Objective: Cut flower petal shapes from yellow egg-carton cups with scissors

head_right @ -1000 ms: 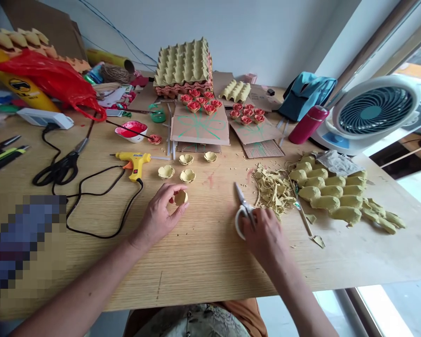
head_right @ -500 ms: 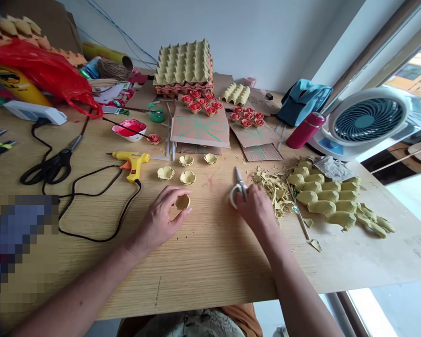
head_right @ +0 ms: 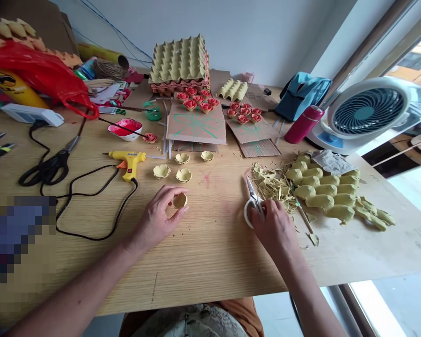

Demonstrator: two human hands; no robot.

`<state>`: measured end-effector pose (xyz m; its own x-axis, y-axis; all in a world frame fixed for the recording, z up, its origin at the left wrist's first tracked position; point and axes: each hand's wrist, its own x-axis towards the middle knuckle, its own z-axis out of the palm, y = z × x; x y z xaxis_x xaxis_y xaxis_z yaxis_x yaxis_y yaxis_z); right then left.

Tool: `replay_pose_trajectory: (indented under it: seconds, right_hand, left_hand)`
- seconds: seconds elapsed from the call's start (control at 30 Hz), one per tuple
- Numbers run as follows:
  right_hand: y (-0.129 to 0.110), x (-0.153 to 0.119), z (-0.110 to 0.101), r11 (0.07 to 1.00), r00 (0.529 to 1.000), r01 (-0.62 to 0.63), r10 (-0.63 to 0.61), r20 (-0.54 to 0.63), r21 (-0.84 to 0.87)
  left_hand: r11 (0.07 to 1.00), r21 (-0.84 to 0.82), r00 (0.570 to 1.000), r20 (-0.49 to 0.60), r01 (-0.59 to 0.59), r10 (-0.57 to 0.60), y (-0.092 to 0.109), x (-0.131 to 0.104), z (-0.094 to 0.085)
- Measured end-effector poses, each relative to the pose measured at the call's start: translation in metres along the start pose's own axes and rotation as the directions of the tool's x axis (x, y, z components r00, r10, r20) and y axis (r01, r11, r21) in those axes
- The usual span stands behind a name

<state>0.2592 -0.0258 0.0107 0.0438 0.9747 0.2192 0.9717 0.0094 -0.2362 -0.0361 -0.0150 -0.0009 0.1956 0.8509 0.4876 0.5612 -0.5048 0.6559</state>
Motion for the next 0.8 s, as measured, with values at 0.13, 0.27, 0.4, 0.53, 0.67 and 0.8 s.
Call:
replay_pose_trajectory:
  seconds: [0.13,0.27,0.4,0.53,0.67,0.8]
  right_hand:
    - [0.011,-0.017,-0.003,0.995,0.995,0.074,-0.078,0.063,0.06]
    - [0.008,-0.015,-0.002,0.993,0.997,0.067,-0.07,0.027,0.099]
    - [-0.005,0.004,-0.008,0.967,0.989,0.116,-0.134,0.066,0.226]
    - [-0.023,0.028,-0.012,0.914,0.958,0.188,-0.251,0.137,0.359]
    - [-0.024,0.055,0.003,0.917,0.956,0.255,-0.286,0.06,0.307]
    - [-0.011,0.071,0.024,0.928,0.948,0.315,-0.316,-0.024,0.199]
  left_hand:
    - [1.0,0.009,1.0,0.021,0.01,-0.011,0.002,-0.001,0.002]
    - [0.999,-0.004,0.999,0.004,0.042,-0.042,0.005,-0.002,0.002]
    - [0.999,-0.046,0.999,0.034,0.002,0.0,0.006,-0.002,0.001]
    - [0.999,-0.045,0.999,0.029,-0.028,0.029,0.008,-0.001,0.0]
    - [0.997,-0.074,1.0,-0.023,0.013,-0.015,0.011,0.0,0.002]
    - [0.992,-0.116,0.999,0.017,0.041,-0.039,0.014,0.001,-0.001]
